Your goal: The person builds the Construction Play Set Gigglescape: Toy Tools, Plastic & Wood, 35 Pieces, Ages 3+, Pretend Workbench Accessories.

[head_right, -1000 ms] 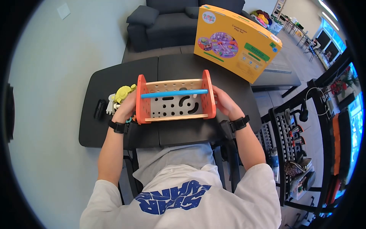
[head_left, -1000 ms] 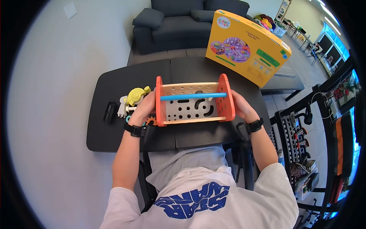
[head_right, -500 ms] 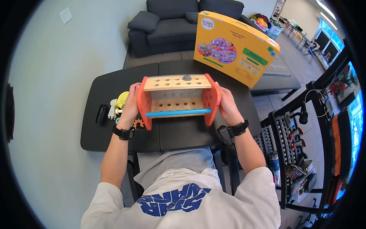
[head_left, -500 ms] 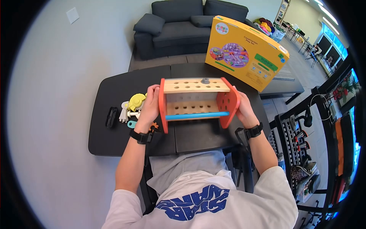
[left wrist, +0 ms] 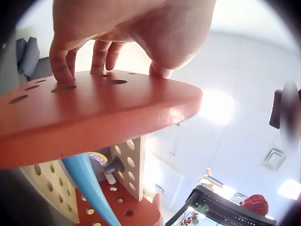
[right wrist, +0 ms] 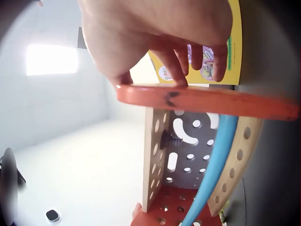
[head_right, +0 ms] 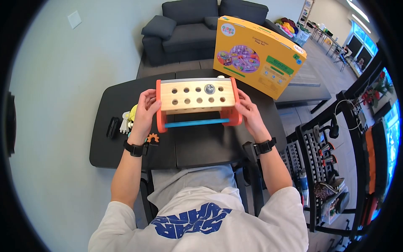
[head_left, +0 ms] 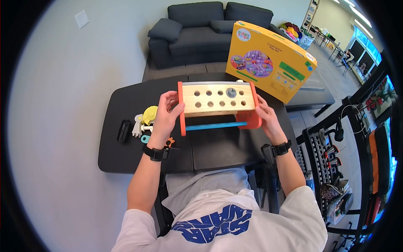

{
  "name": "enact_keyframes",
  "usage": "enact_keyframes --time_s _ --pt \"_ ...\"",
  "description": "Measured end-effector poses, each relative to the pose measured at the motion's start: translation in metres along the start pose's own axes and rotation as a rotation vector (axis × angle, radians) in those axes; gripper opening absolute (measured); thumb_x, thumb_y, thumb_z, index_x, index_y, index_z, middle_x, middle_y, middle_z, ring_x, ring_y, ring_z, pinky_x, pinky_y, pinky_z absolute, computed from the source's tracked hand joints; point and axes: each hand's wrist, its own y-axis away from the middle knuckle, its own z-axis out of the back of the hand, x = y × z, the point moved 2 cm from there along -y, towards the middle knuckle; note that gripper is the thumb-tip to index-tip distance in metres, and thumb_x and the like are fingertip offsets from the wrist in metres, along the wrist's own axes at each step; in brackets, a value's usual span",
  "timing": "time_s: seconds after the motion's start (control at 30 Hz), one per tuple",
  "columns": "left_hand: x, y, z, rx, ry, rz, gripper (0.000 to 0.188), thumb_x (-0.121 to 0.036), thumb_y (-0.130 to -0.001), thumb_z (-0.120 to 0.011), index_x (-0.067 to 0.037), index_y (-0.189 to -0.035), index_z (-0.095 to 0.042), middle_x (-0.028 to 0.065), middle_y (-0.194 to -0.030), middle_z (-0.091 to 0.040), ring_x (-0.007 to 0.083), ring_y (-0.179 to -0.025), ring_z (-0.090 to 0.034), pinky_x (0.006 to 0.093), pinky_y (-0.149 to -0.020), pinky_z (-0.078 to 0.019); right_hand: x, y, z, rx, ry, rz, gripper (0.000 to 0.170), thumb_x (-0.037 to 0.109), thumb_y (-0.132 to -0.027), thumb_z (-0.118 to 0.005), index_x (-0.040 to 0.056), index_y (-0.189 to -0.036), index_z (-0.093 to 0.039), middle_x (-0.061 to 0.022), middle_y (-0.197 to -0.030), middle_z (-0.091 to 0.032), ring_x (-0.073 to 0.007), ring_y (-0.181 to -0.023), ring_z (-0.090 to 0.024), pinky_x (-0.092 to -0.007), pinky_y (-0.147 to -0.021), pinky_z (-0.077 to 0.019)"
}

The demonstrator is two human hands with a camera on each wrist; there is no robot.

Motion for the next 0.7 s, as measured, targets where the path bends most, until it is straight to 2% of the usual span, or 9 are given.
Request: enact_keyframes --time_s 0.03,0.07,0.3,0.4,0.47,0.5,0.57,0.63,0.7 --pt "0.0 0.0 0.002 -0.001 0.0 -0.002 0.05 -0.019 -0.095 -0.073 -0.005 -0.136 -0.048 0.0087 -0.13 -0.057 0.0186 -0.125 -0.053 0.0341 -0.106 -0.0439 -0.001 0.003 0.002 0.074 0.118 0.002 0.053 0.028 -0.096 -0.072 -0.0024 -0.138 -0.059 -0.0099 -0.164 -0.03 -0.0225 -0.151 -0.03 -0.0395 -0.121 -0.0296" --pt "-0.001 0.0 0.003 0.04 -0.024 -0.022 0.051 -0.017 -0.093 -0.075 -0.005 -0.136 -0.048 0.0083 -0.131 -0.057 0.0186 -0.126 -0.053 0.0351 -0.108 -0.0425 -0.003 0.005 0.004 0.073 0.054 -0.05 0.056 0.019 -0.089 -0.079 0.0016 -0.139 -0.059 -0.0085 -0.166 -0.024 -0.0248 -0.154 -0.024 -0.0422 -0.123 -0.0256" --pt "0.023 0.0 0.017 0.172 -0.323 -0.05 0.063 -0.011 -0.084 -0.081 -0.008 -0.138 -0.048 0.0067 -0.135 -0.058 0.0194 -0.13 -0.053 0.0387 -0.11 -0.0406 -0.017 0.007 0.009 0.05 0.165 -0.056 0.056 0.004 -0.078 -0.085 0.0049 -0.13 -0.063 -0.0046 -0.166 -0.023 -0.0254 -0.152 -0.028 -0.043 -0.12 -0.0327" --pt "0.029 0.005 0.019 0.169 -0.326 -0.036 0.06 -0.014 -0.084 -0.081 -0.009 -0.136 -0.051 0.0059 -0.133 -0.062 0.0211 -0.13 -0.055 0.0425 -0.11 -0.0404 -0.025 0.009 0.012 0.03 0.245 -0.089 0.059 0.004 -0.074 -0.086 0.007 -0.13 -0.064 -0.0043 -0.164 -0.027 -0.0246 -0.149 -0.033 -0.0448 -0.116 -0.0375" --pt "0.026 0.007 0.023 0.193 -0.342 0.012 0.058 -0.014 -0.084 -0.081 -0.009 -0.135 -0.052 0.0058 -0.131 -0.063 0.0209 -0.129 -0.057 0.0419 -0.108 -0.0415 -0.032 0.008 0.019 0.026 0.462 -0.098 0.065 0.006 -0.07 -0.088 0.0083 -0.131 -0.065 -0.0047 -0.159 -0.037 -0.0231 -0.143 -0.041 -0.0438 -0.11 -0.0398" --pt "0.025 0.009 0.026 0.227 -0.353 0.051 0.056 -0.013 -0.085 -0.081 -0.009 -0.134 -0.053 0.0057 -0.129 -0.065 0.0207 -0.127 -0.058 0.0414 -0.107 -0.0425 -0.036 0.008 0.023 0.035 0.458 -0.108 0.065 0.006 -0.07 -0.088 0.0083 -0.131 -0.065 -0.0047 -0.159 -0.037 -0.0231 -0.143 -0.041 -0.0438 -0.11 -0.0398" --pt "0.023 0.01 0.038 0.252 -0.398 0.061 0.051 -0.013 -0.086 -0.08 -0.008 -0.13 -0.055 0.0056 -0.125 -0.068 0.0204 -0.123 -0.061 0.0389 -0.103 -0.0451 -0.033 0.008 0.022 0.073 0.556 -0.112 0.072 0.01 -0.066 -0.09 0.0073 -0.133 -0.065 -0.0046 -0.152 -0.048 -0.0225 -0.137 -0.046 -0.0423 -0.107 -0.0399" --pt "0.018 0.011 0.056 0.234 -0.403 0.059 0.045 -0.014 -0.087 -0.079 -0.008 -0.126 -0.057 0.0057 -0.121 -0.07 0.0199 -0.117 -0.064 0.0357 -0.099 -0.0475 -0.028 0.01 0.022 0.078 0.577 -0.11 0.073 0.016 -0.068 -0.089 0.0075 -0.135 -0.064 -0.005 -0.147 -0.053 -0.0232 -0.132 -0.05 -0.0401 -0.105 -0.0395" --pt "0.0 0.011 0.074 0.164 -0.483 0.078 0.028 -0.013 -0.088 -0.078 -0.005 -0.111 -0.065 0.0067 -0.114 -0.073 0.0179 -0.108 -0.068 0.0334 -0.091 -0.0509 -0.022 0.01 0.022 0.053 0.711 -0.098 0.071 0.021 -0.071 -0.088 0.0074 -0.136 -0.064 -0.0057 -0.145 -0.053 -0.0237 -0.132 -0.05 -0.0392 -0.105 -0.0399"
